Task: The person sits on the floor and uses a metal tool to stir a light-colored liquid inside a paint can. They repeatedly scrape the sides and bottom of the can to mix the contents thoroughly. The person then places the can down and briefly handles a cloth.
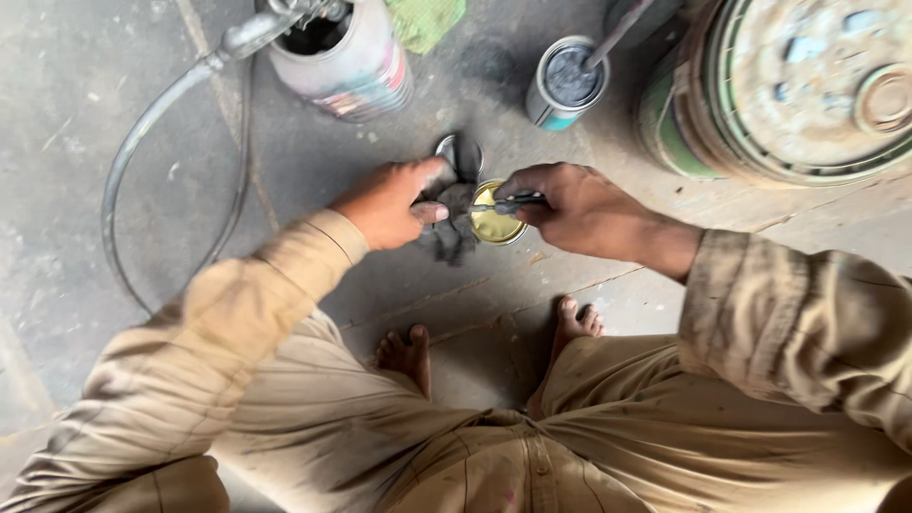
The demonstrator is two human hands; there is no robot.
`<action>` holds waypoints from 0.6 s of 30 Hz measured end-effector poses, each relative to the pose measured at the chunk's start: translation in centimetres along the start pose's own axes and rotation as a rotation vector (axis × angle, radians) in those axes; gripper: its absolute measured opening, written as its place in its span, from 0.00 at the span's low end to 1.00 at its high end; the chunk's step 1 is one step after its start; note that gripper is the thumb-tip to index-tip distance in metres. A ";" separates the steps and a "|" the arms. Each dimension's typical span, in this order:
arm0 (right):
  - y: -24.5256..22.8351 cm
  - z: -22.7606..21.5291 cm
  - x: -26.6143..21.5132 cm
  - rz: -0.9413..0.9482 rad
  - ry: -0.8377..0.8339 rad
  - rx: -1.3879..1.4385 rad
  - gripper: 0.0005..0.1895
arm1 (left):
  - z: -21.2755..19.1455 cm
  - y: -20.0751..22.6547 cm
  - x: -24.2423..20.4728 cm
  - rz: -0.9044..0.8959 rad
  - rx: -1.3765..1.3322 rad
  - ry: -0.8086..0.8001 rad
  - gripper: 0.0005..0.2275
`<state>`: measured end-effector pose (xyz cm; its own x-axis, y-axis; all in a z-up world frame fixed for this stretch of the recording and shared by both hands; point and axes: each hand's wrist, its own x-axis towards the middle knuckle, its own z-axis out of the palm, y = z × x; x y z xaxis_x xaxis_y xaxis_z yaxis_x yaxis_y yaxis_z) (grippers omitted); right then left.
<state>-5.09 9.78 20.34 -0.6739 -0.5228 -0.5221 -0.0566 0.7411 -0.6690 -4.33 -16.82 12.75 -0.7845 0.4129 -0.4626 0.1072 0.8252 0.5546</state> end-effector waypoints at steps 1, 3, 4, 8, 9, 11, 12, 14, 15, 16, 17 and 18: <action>0.1 0.0 0.1 -0.002 0.018 0.031 0.16 | -0.3 0.6 0.1 -0.002 -0.033 0.003 0.25; 0.4 0.0 0.2 -0.007 0.053 0.094 0.16 | -0.8 1.1 0.2 -0.009 -0.099 0.007 0.24; 0.6 -0.2 0.2 -0.037 0.063 0.110 0.16 | -1.0 1.2 0.2 0.022 -0.118 0.030 0.23; 1.0 -0.4 0.3 0.028 0.043 0.122 0.16 | -1.2 0.6 0.1 0.043 -0.068 0.037 0.19; 1.0 -0.6 0.4 0.089 0.021 0.107 0.16 | -1.2 0.3 0.1 0.023 -0.026 0.024 0.17; 1.0 -1.3 0.1 0.248 -0.036 0.031 0.19 | -1.3 -0.4 0.4 0.062 0.071 -0.007 0.15; 1.1 -1.7 0.0 0.325 -0.065 -0.009 0.21 | -1.3 -0.8 0.6 0.079 0.118 -0.022 0.14; 2.2 -3.7 -0.2 -0.282 0.331 -0.248 0.25 | -3.1 -2.9 0.4 -0.008 0.055 -0.059 0.14; 3.2 -5.0 -0.5 -0.363 0.434 -0.304 0.23 | -3.7 -3.6 0.3 -0.057 0.023 -0.072 0.16; 4.2 -6.1 -0.6 -0.447 0.536 -0.357 0.20 | -3.8 -3.9 0.3 -0.133 0.049 -0.129 0.15; 5.3 -6.3 -0.1 -0.455 0.529 -0.277 0.18 | -4.3 -4.3 0.6 -0.205 0.081 -0.186 0.15; 6.5 -6.5 0.4 -0.462 0.521 -0.196 0.16 | -4.6 -4.4 0.9 -0.276 0.113 -0.244 0.14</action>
<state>-10.51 17.13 19.26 -0.8101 -0.5683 0.1442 -0.5189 0.5805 -0.6275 -8.34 -21.87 13.06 -0.6266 0.2379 -0.7422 -0.0101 0.9497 0.3129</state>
